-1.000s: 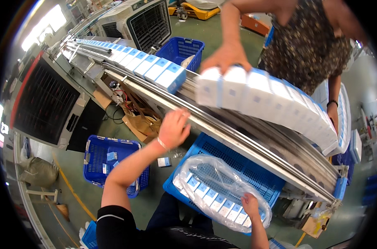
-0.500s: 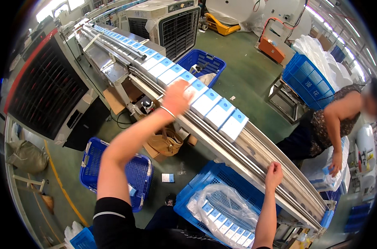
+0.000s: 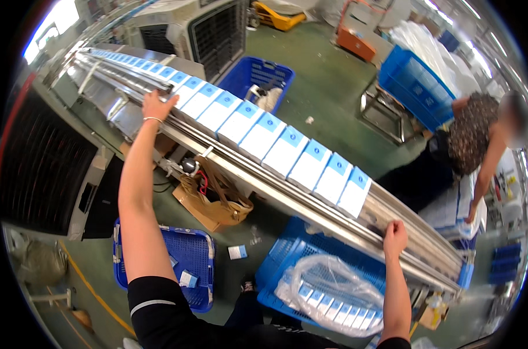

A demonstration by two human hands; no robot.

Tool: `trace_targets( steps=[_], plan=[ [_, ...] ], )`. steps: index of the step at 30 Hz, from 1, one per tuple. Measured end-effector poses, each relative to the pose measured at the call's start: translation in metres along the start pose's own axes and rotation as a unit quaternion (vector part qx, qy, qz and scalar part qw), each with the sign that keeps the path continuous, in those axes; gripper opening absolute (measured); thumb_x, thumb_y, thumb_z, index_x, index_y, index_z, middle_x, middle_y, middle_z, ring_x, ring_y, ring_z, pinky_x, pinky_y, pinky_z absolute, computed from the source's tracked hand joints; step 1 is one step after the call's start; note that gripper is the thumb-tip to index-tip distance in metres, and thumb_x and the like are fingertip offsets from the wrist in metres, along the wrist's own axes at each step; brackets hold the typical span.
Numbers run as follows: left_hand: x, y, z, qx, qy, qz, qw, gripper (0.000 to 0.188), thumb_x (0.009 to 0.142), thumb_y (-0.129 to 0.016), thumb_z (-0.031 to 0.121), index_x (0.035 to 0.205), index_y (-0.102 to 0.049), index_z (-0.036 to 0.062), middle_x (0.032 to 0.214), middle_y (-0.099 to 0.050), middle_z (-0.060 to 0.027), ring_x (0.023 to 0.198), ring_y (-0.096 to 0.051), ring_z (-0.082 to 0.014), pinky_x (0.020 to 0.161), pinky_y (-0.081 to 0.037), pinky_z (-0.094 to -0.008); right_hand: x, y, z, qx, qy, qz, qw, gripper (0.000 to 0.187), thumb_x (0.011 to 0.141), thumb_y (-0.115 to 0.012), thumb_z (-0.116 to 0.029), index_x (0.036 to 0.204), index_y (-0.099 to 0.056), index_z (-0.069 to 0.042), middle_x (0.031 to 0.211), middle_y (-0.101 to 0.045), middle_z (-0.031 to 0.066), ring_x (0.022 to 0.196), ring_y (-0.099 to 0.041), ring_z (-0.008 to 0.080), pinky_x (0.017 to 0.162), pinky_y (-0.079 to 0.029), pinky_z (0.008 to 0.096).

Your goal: The person organizes rows of small blue and white boxes on a conveyor belt by hand, then places a large stack of these boxes into a plastic liner inside a blue crate. Finally, the person uses a tape dispenser to seal the plastic liner over a larger stack of boxes on the floor.

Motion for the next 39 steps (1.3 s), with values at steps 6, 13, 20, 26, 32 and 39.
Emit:
trace_targets(
  steps=[6,13,20,26,32,39],
  plan=[
    [-0.001,-0.003,0.008,-0.096,0.012,-0.114,0.989,0.089,0.061,-0.078,0.054,0.12,-0.051,-0.006,0.12,-0.056,-0.0246,0.111,-0.055,-0.034,0.094,-0.042,-0.0377,0.002,-0.002,-0.006,-0.028,0.002,-0.028,0.999,0.017,0.085,-0.056,-0.022,0.083,-0.064,-0.007,0.062,-0.061,0.0063,0.061,-0.06,0.0189,0.059,-0.045,0.0322],
    [-0.016,-0.003,0.026,-0.188,-0.022,-0.221,0.957,0.077,0.063,-0.082,0.044,0.112,-0.051,-0.0067,0.105,-0.06,-0.015,0.093,-0.057,-0.0206,0.085,-0.044,-0.0296,0.013,-0.012,-0.011,0.352,-0.142,-0.169,0.909,0.05,0.088,-0.059,-0.042,0.112,-0.054,0.001,0.097,-0.064,0.0119,0.086,-0.061,0.0219,0.071,-0.048,0.0335],
    [-0.157,-0.019,0.225,-0.227,-0.098,-0.333,0.91,0.077,0.061,-0.084,0.045,0.108,-0.05,-0.0044,0.099,-0.061,-0.016,0.091,-0.059,-0.0211,0.083,-0.047,-0.0329,0.044,0.034,0.071,0.185,-0.109,-0.209,0.954,0.069,0.076,-0.074,-0.041,0.119,-0.046,0.005,0.109,-0.061,0.0208,0.1,-0.06,0.027,0.088,-0.046,0.0354],
    [-0.286,-0.021,0.376,-0.238,-0.154,-0.345,0.895,0.087,0.057,-0.084,0.05,0.108,-0.046,-0.0084,0.1,-0.06,-0.0248,0.095,-0.059,-0.0288,0.085,-0.047,-0.0343,0.079,0.122,0.245,0.208,-0.066,-0.205,0.954,0.061,0.08,-0.071,-0.03,0.122,-0.046,0.006,0.11,-0.06,0.0159,0.102,-0.056,0.0191,0.09,-0.044,0.0316],
    [-0.308,-0.022,0.438,-0.101,-0.182,-0.387,0.898,0.092,0.059,-0.078,0.051,0.127,-0.043,0.0,0.114,-0.056,-0.0302,0.105,-0.056,-0.0403,0.092,-0.045,-0.0392,0.086,0.183,0.303,-0.023,-0.051,-0.08,0.995,0.085,0.068,-0.07,-0.058,0.126,-0.048,0.0,0.118,-0.052,0.032,0.109,-0.053,0.0417,0.092,-0.044,0.0443],
    [-0.334,-0.047,0.507,0.104,-0.154,-0.447,0.875,0.11,0.057,-0.063,0.067,0.143,-0.029,0.0079,0.129,-0.046,-0.0317,0.121,-0.044,-0.0443,0.101,-0.036,-0.0438,0.085,0.172,0.295,-0.146,-0.142,-0.269,0.941,0.09,0.065,-0.063,-0.063,0.133,-0.046,-0.007,0.133,-0.034,0.0374,0.124,-0.035,0.0506,0.102,-0.034,0.0486]
  ],
)
Point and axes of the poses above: each hand's wrist, its own x-axis towards the middle knuckle, its own y-axis out of the back of the hand, z = x × y, the point moved 6 cm from there along x, towards the middle knuckle
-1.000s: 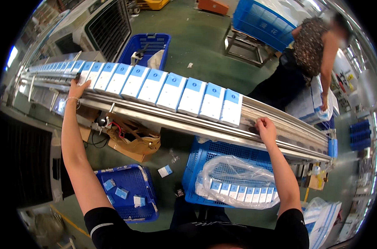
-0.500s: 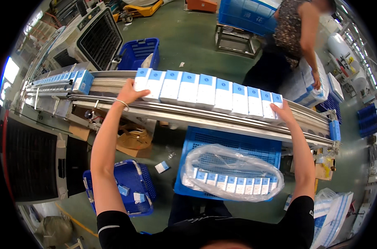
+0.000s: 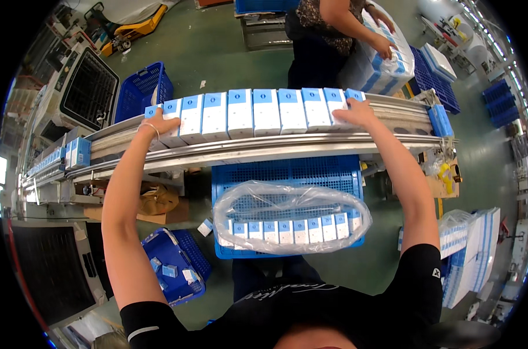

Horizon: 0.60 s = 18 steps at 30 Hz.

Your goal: The person organizes rows of small blue and white boxes on a conveyor belt by hand, then places a large stack of these boxes into a plastic liner inside a blue crate. Finally, the person uses a tape dispenser to seal the plastic liner over a larger stack of boxes on the floor.

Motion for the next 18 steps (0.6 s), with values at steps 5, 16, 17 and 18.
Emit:
trace_targets(
  steps=[5,16,17,18],
  plan=[
    [0.004,-0.02,0.013,0.066,0.047,0.049,0.996,0.117,0.054,-0.065,0.067,0.146,-0.022,0.0074,0.132,-0.04,-0.0349,0.125,-0.039,-0.0453,0.101,-0.036,-0.0432,0.015,-0.008,0.012,-0.032,-0.069,-0.043,0.996,0.109,0.06,-0.063,-0.067,0.143,-0.029,-0.006,0.144,-0.01,0.038,0.131,-0.016,0.0577,0.106,-0.024,0.0563],
    [-0.032,-0.028,0.035,-0.102,-0.067,0.164,0.979,0.09,0.056,-0.07,0.047,0.131,-0.045,0.0045,0.112,-0.051,-0.0336,0.106,-0.048,-0.0432,0.093,-0.041,-0.0424,-0.007,-0.021,-0.01,0.098,0.023,0.111,0.989,0.081,0.059,-0.067,-0.048,0.125,-0.053,-0.003,0.124,-0.041,0.0297,0.109,-0.048,0.0467,0.094,-0.041,0.0475],
    [-0.032,-0.028,0.036,-0.113,-0.074,0.167,0.977,0.09,0.056,-0.07,0.047,0.13,-0.046,0.0036,0.112,-0.051,-0.0335,0.107,-0.048,-0.0429,0.093,-0.041,-0.0422,-0.009,-0.023,-0.007,0.108,0.024,0.119,0.987,0.081,0.059,-0.067,-0.048,0.124,-0.053,-0.003,0.124,-0.041,0.0298,0.108,-0.048,0.0461,0.094,-0.041,0.0474],
    [-0.034,-0.028,0.037,-0.125,-0.083,0.17,0.974,0.089,0.056,-0.07,0.046,0.13,-0.046,0.0028,0.112,-0.051,-0.0334,0.107,-0.048,-0.0425,0.093,-0.041,-0.042,-0.012,-0.021,-0.003,0.117,0.023,0.128,0.985,0.08,0.059,-0.068,-0.048,0.123,-0.054,-0.003,0.123,-0.042,0.0299,0.107,-0.049,0.0455,0.095,-0.041,0.0474]
  ],
)
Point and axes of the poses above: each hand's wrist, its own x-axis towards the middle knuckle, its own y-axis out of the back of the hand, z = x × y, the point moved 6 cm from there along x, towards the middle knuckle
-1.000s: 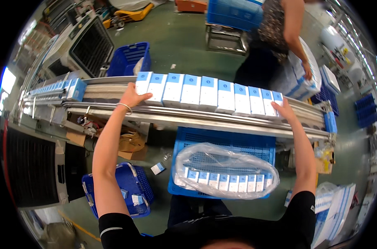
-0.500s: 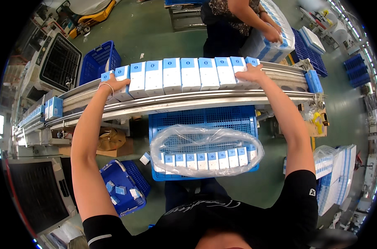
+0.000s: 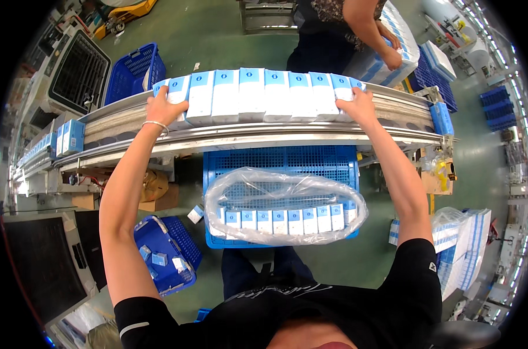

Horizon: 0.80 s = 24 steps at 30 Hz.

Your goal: The person organizes rows of small blue and white boxes on a conveyor belt by hand, then places a large stack of these boxes into a plastic liner inside a blue crate. Finally, the person uses a tape dispenser to seal the plastic liner over a larger stack of boxes on the floor.

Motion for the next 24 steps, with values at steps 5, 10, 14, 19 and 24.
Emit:
trace_targets(
  steps=[5,10,14,19,24],
  plan=[
    [0.0,0.002,-0.008,-0.144,-0.035,0.006,0.989,0.086,0.057,-0.076,0.042,0.126,-0.049,-0.0014,0.116,-0.052,-0.0332,0.108,-0.051,-0.042,0.092,-0.042,-0.0436,-0.006,0.021,0.004,0.031,0.018,0.075,0.997,0.078,0.057,-0.07,-0.044,0.12,-0.055,0.0,0.121,-0.041,0.032,0.112,-0.046,0.045,0.098,-0.039,0.0442],
    [-0.046,0.072,0.002,-0.021,-0.164,0.162,0.973,0.077,0.071,-0.073,0.037,0.129,-0.042,-0.004,0.118,-0.046,-0.0279,0.109,-0.047,-0.0359,0.096,-0.036,-0.0403,-0.056,0.076,0.008,0.115,0.029,0.166,0.979,0.082,0.059,-0.073,-0.042,0.122,-0.052,0.005,0.124,-0.04,0.029,0.113,-0.047,0.0405,0.096,-0.041,0.0408],
    [-0.148,0.103,0.028,-0.007,-0.136,0.174,0.975,0.08,0.076,-0.072,0.031,0.133,-0.034,-0.0107,0.125,-0.043,-0.0251,0.117,-0.044,-0.0348,0.101,-0.033,-0.041,-0.176,0.13,0.017,0.074,0.002,0.208,0.975,0.078,0.061,-0.076,-0.039,0.122,-0.051,0.003,0.131,-0.035,0.0278,0.118,-0.043,0.0393,0.1,-0.037,0.0413],
    [-0.247,-0.009,-0.007,0.006,-0.069,0.069,0.995,0.076,0.067,-0.073,0.023,0.127,-0.039,-0.0092,0.12,-0.041,-0.0234,0.114,-0.042,-0.0363,0.099,-0.034,-0.0454,-0.233,0.02,0.092,0.115,-0.064,0.074,0.989,0.069,0.06,-0.077,-0.028,0.118,-0.054,0.003,0.131,-0.033,0.0273,0.115,-0.043,0.0398,0.095,-0.039,0.043],
    [-0.281,-0.287,-0.072,0.034,-0.029,-0.046,0.998,0.086,0.064,-0.076,0.038,0.129,-0.039,-0.0059,0.127,-0.033,-0.0374,0.119,-0.032,-0.0508,0.1,-0.028,-0.0544,-0.204,-0.142,0.213,-0.086,-0.002,0.035,0.996,0.07,0.059,-0.077,-0.033,0.119,-0.056,-0.004,0.133,-0.031,0.0306,0.113,-0.039,0.0488,0.093,-0.038,0.0512]
  ],
)
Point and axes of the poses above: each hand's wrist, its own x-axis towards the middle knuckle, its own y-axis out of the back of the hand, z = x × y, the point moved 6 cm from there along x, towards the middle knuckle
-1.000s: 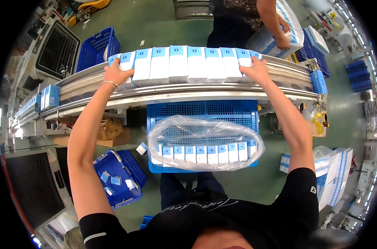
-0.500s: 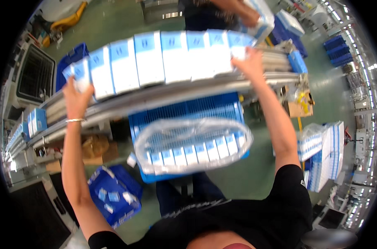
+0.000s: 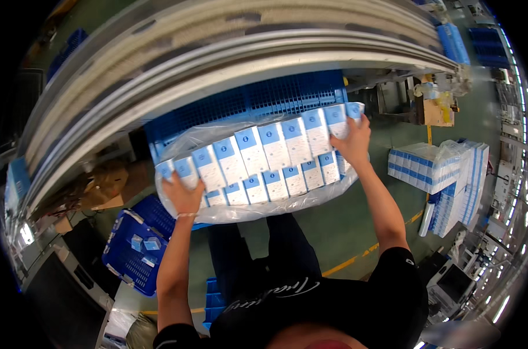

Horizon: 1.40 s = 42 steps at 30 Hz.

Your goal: The person organizes rows of small blue and white boxes on a conveyor belt by hand, then places a large stack of these boxes into a plastic liner inside a blue crate. Finally, the person uses a tape dispenser to seal the plastic liner over a larger stack of boxes on the floor.

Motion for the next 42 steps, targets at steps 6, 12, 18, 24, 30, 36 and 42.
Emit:
trace_targets(
  steps=[6,12,18,24,30,36,42],
  plan=[
    [0.029,-0.035,-0.027,-0.169,0.027,-0.145,0.974,0.069,0.082,-0.064,0.038,0.136,-0.037,0.0031,0.096,-0.061,-0.0285,0.087,-0.063,-0.0388,0.074,-0.05,-0.0455,-0.038,-0.077,0.063,-0.069,0.022,-0.07,0.995,0.077,0.064,-0.077,-0.042,0.126,-0.05,-0.006,0.137,-0.024,0.0353,0.118,-0.035,0.0519,0.096,-0.035,0.0541],
    [0.113,-0.016,-0.048,0.262,-0.018,-0.046,0.964,0.059,0.078,-0.059,0.059,0.106,-0.061,0.0072,0.097,-0.06,-0.0186,0.095,-0.056,-0.0356,0.085,-0.044,-0.0435,-0.03,-0.072,0.058,-0.067,0.058,-0.074,0.993,0.082,0.066,-0.078,-0.047,0.128,-0.047,-0.004,0.134,-0.03,0.035,0.116,-0.039,0.0522,0.094,-0.038,0.053],
    [0.108,-0.053,-0.072,0.083,0.162,-0.333,0.925,0.053,0.077,-0.064,0.047,0.11,-0.057,0.0059,0.107,-0.059,-0.0169,0.1,-0.056,-0.0341,0.083,-0.048,-0.0428,-0.028,-0.081,0.076,-0.02,0.052,-0.086,0.995,0.071,0.068,-0.076,-0.047,0.122,-0.055,-0.005,0.131,-0.035,0.0331,0.114,-0.042,0.0496,0.091,-0.041,0.0519],
    [0.06,-0.037,-0.072,0.168,0.123,-0.042,0.977,0.054,0.077,-0.059,0.021,0.123,-0.041,0.0005,0.112,-0.055,-0.0196,0.106,-0.053,-0.0373,0.084,-0.046,-0.0468,-0.025,-0.072,0.074,0.011,0.061,-0.117,0.991,0.07,0.07,-0.075,-0.046,0.122,-0.055,-0.005,0.129,-0.036,0.0328,0.115,-0.042,0.0474,0.095,-0.039,0.0483],
    [0.061,-0.082,0.222,-0.164,-0.263,-0.013,0.951,0.058,0.069,-0.067,0.002,0.124,-0.048,0.0028,0.13,-0.046,-0.0181,0.122,-0.041,-0.0355,0.106,-0.028,-0.0418,-0.019,-0.068,0.113,0.167,0.046,-0.112,0.978,0.07,0.072,-0.073,-0.047,0.126,-0.054,-0.008,0.129,-0.036,0.032,0.116,-0.039,0.0467,0.097,-0.035,0.0494],
    [0.02,-0.212,0.421,-0.195,-0.286,-0.284,0.894,0.058,0.083,-0.06,0.043,0.128,-0.049,0.0085,0.132,-0.047,-0.0136,0.121,-0.046,-0.032,0.101,-0.034,-0.0434,-0.029,-0.064,0.084,0.071,0.127,-0.082,0.986,0.054,0.078,-0.067,-0.021,0.127,-0.049,-0.007,0.121,-0.049,0.0223,0.113,-0.047,0.0414,0.091,-0.041,0.047],
    [0.027,-0.238,0.402,-0.117,-0.347,-0.356,0.86,0.066,0.08,-0.062,0.046,0.131,-0.044,0.0073,0.127,-0.052,-0.0119,0.113,-0.053,-0.029,0.095,-0.041,-0.0395,0.0,-0.142,0.22,0.324,-0.268,-0.33,0.845,0.044,0.079,-0.064,-0.016,0.119,-0.052,-0.003,0.108,-0.061,0.0125,0.084,-0.064,0.0196,0.062,-0.055,0.0328]
  ],
)
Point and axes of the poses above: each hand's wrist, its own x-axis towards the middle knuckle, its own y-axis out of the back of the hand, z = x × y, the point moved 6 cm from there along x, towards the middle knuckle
